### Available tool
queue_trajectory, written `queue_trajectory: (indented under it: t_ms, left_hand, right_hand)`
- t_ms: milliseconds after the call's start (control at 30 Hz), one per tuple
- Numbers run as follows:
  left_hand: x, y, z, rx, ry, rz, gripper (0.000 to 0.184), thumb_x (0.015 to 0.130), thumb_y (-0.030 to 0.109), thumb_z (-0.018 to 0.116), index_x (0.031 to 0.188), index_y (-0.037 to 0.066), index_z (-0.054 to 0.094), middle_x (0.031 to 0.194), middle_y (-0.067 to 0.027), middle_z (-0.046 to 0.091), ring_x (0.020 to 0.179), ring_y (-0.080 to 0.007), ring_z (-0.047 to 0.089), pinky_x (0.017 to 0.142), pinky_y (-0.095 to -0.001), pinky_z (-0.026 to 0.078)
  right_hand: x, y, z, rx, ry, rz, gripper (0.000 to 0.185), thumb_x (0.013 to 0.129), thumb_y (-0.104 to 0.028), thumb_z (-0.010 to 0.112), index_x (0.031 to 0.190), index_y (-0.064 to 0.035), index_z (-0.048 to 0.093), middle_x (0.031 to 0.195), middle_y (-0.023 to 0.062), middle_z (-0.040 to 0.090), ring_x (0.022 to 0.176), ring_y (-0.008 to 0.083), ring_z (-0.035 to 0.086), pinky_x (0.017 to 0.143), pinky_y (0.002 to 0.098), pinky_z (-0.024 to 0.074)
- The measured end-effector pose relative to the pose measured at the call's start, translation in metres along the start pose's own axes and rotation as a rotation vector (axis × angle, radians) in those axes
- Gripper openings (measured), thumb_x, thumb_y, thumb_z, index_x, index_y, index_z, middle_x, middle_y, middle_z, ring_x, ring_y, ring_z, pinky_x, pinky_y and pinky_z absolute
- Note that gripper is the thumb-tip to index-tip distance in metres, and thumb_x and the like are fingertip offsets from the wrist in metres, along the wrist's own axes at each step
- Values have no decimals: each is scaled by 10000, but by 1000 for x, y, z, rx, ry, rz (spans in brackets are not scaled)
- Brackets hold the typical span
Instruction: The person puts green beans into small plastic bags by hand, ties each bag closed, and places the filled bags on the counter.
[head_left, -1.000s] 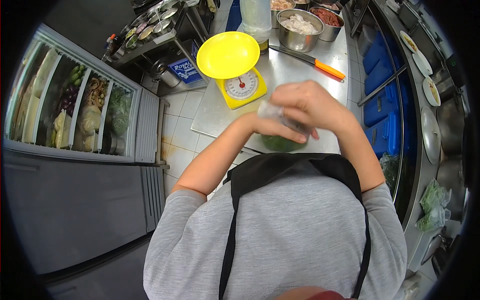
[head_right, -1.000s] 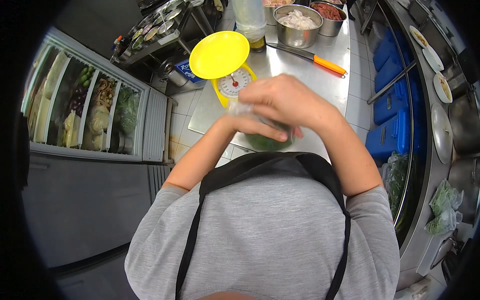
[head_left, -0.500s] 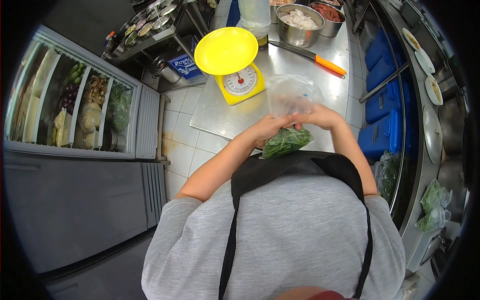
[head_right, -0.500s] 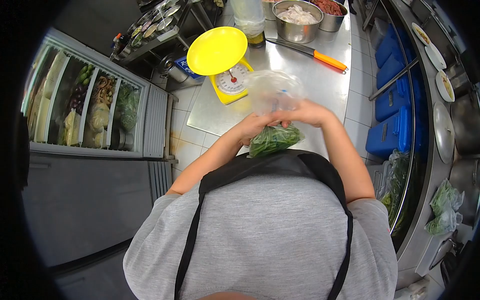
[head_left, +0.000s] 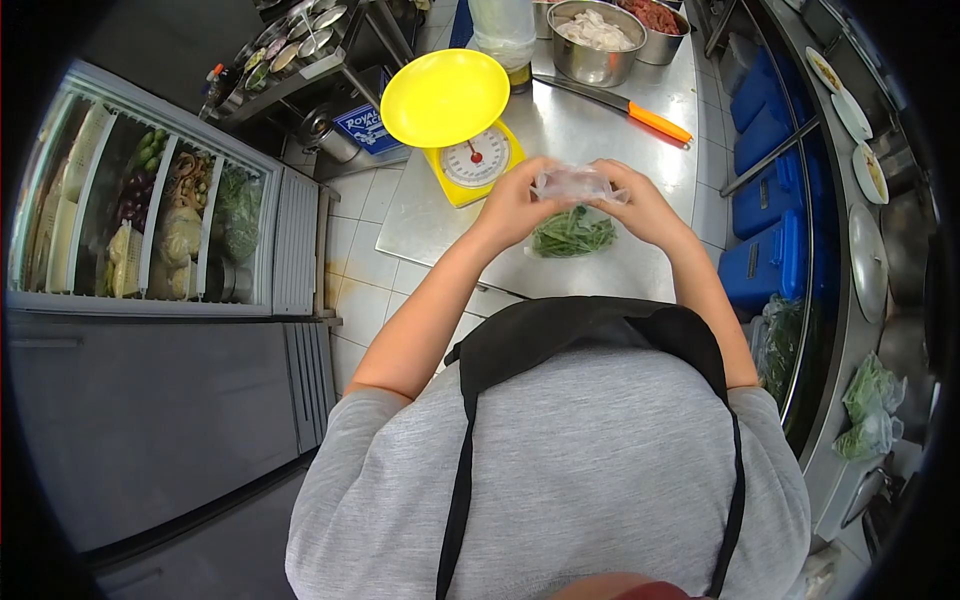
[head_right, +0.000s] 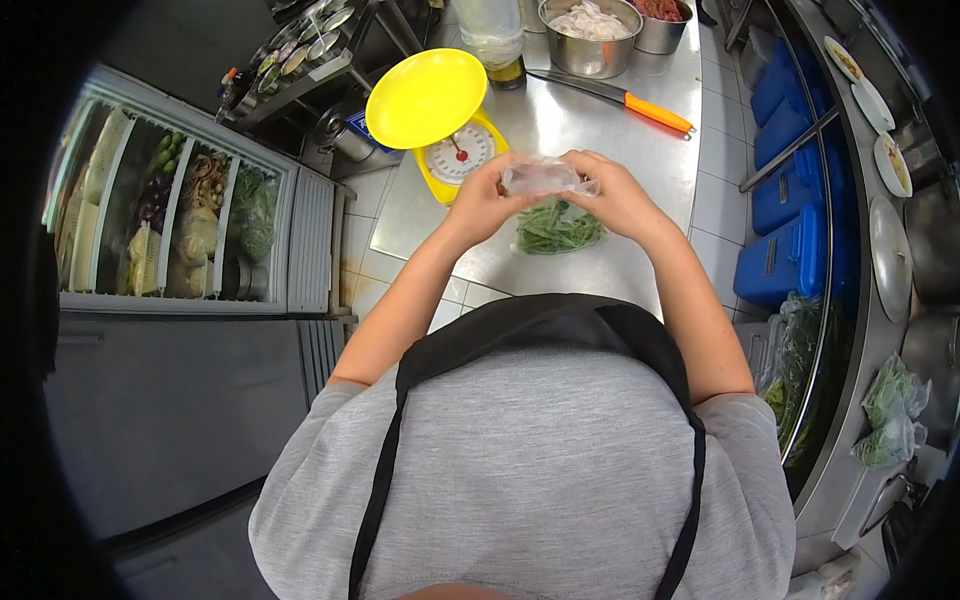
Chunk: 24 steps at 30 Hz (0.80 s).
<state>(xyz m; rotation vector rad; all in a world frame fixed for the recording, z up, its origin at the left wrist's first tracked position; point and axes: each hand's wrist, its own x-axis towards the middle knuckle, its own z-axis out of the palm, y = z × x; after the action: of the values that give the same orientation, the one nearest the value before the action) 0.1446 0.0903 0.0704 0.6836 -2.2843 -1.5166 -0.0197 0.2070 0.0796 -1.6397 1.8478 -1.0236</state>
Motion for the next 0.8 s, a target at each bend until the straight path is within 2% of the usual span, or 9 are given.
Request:
queue_trajectory:
  t_ms: [33,100,200,300,467,533,600,733,800]
  left_hand:
    - [-4,11,-2,-1,3,-5,338,772,114,671,1081,41,554,953,-38,591,875,-139,561,746,-269,445]
    - [-6,38,-7,224,214,363,159,731,40,661,880,24,610,773,-58,590,704,-184,577,633,-285,438]
    - [-9,67,-17,294,316,638,120,702,2,640,819,9,612,745,-97,568,705,-236,568,628,-295,431]
    - [-10,35,-8,321,225,571,139,695,-9,628,831,18,614,761,-87,579,717,-224,571,640,-291,434]
    - [8,49,-23,318,223,486,112,701,-20,624,805,19,611,743,-79,581,696,-187,567,621,-267,437]
    - [8,43,-23,290,205,484,95,708,-8,634,796,15,606,730,-69,577,682,-172,561,604,-257,433]
    - [9,47,-22,262,184,481,84,715,5,643,787,11,602,716,-58,574,668,-158,555,587,-246,429]
    - [0,61,-4,0,149,322,122,720,66,697,782,16,603,709,-17,555,658,-79,498,575,-219,404]
    - [4,61,-7,103,-4,435,256,696,118,730,895,35,593,807,-19,564,756,-81,505,666,-244,416]
  right_hand:
    - [0,-3,-4,7,50,-85,250,849,-230,580,1000,-31,575,826,86,555,720,229,544,692,310,429]
    - [2,-26,-21,10,108,-176,209,826,-196,603,937,-20,582,773,95,531,684,240,530,643,311,424]
    - [-7,-55,-30,32,251,-271,161,800,-150,621,849,-9,561,725,100,516,641,251,513,586,303,414]
    - [2,0,-10,-119,91,-139,133,797,-115,625,806,-7,549,658,80,514,582,198,491,564,281,399]
    - [-3,-45,-34,73,303,-214,153,808,-153,627,811,-17,558,674,87,537,590,153,505,564,279,410]
    - [10,-7,-25,56,46,24,109,787,-77,641,825,-15,560,691,3,526,630,65,440,572,214,379]
    - [7,-4,-21,65,67,-36,188,768,-108,671,893,-18,563,727,2,515,630,66,406,563,220,374]
    - [-2,-47,-13,256,-87,70,265,802,-131,628,1047,-53,565,830,54,560,678,126,501,594,283,421]
    - [10,-26,2,186,25,-183,205,812,-96,602,1008,-41,579,827,66,564,699,141,544,603,287,444]
